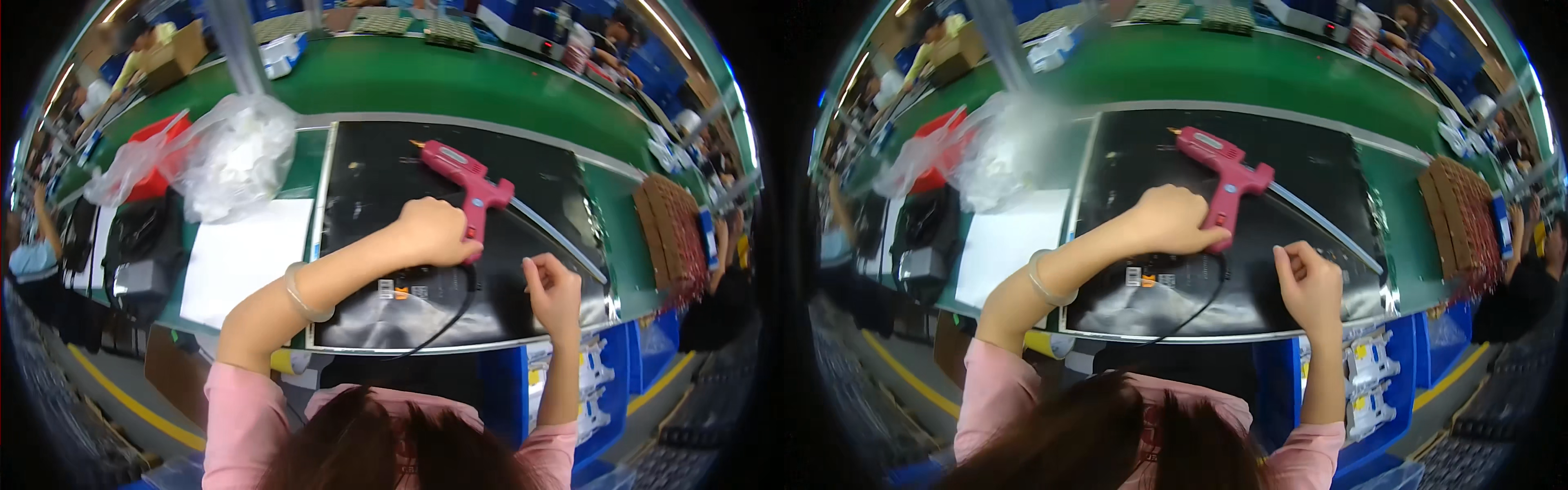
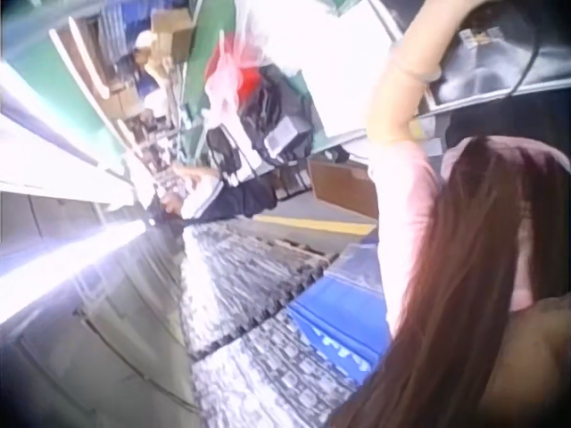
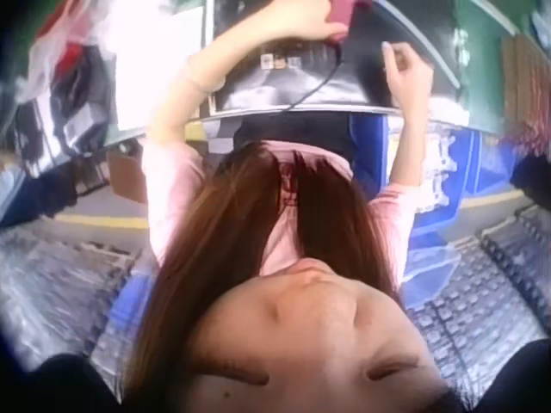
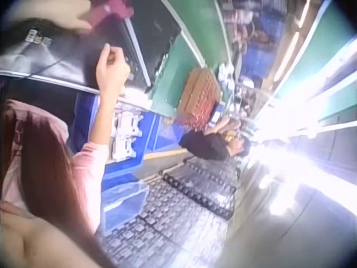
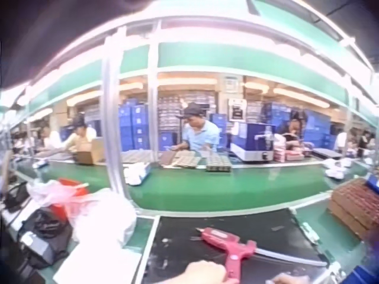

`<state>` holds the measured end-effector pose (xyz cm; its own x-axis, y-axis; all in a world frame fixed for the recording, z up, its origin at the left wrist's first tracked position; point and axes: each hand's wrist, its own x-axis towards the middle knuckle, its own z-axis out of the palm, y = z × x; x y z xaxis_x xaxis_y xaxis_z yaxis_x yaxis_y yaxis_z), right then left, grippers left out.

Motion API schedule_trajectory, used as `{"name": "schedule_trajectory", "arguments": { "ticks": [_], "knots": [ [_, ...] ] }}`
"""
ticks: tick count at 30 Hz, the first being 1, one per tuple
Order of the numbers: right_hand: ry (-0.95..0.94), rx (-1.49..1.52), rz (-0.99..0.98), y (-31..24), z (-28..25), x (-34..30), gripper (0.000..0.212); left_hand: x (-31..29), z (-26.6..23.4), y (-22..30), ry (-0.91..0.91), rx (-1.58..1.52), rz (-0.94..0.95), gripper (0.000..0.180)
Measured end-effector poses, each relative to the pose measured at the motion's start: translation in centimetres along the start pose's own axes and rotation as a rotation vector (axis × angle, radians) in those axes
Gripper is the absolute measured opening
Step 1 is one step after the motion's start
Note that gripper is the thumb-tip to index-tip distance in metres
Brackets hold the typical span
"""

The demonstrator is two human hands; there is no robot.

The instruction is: Applying hot glue to the interior components of a plastic electronic housing at an assembly station.

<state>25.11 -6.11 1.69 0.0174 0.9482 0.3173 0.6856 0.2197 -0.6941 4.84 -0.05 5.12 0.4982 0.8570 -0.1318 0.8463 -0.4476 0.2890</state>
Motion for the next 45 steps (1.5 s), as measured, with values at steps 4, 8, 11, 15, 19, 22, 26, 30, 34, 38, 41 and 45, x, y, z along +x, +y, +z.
{"name": "schedule_trajectory", "arguments": {
  "ticks": [4,8,11,15,19,22,26,30,34,38,41,45],
  "knots": [
    [-0.14,0.012,-0.127,-1.0,2.5,4.3,0.025,-5.0,-2.1,-2.0,0.072,0.091,0.026,0.039],
    [-0.199,-0.038,-0.236,-0.6,4.1,6.5,0.033,-11.8,-4.1,-7.0,0.256,0.081,-0.214,0.024],
    [-0.212,0.106,-0.247,-0.1,4.9,6.5,0.032,-16.1,-0.6,-11.0,0.432,0.13,-0.191,0.03],
    [-0.257,0.299,-0.215,0.2,5.2,6.3,0.032,-18.5,3.7,-10.8,0.303,0.155,0.016,0.064],
    [-0.228,0.296,-0.254,0.3,4.8,5.9,0.032,-18.6,4.8,-10.6,0.241,0.205,-0.068,0.069],
    [-0.174,0.313,-0.261,1.0,4.8,6.3,0.034,-18.6,5.2,-10.3,0.244,0.197,-0.084,0.07],
    [-0.146,0.294,-0.249,1.5,4.2,6.6,0.034,-19.5,5.6,-9.3,0.29,0.174,-0.131,0.073],
    [-0.184,0.295,-0.258,1.9,5.0,7.0,0.034,-21.2,5.6,-9.2,0.3,0.027,-0.125,0.074],
    [-0.167,0.354,-0.134,1.8,4.2,7.2,0.032,-24.9,5.3,-10.1,0.353,0.02,-0.288,0.063],
    [-0.18,0.451,-0.157,-0.2,3.9,6.5,0.031,-28.3,5.3,-11.0,0.389,0.077,-0.357,0.054],
    [-0.302,0.533,-0.211,-3.7,4.3,3.4,0.028,-29.0,5.7,-10.6,0.374,0.118,-0.308,0.049],
    [-0.736,0.617,-0.119,-9.3,6.3,-1.9,0.023,-28.8,6.4,-10.7,0.431,0.293,-0.202,0.053]
  ]
}}
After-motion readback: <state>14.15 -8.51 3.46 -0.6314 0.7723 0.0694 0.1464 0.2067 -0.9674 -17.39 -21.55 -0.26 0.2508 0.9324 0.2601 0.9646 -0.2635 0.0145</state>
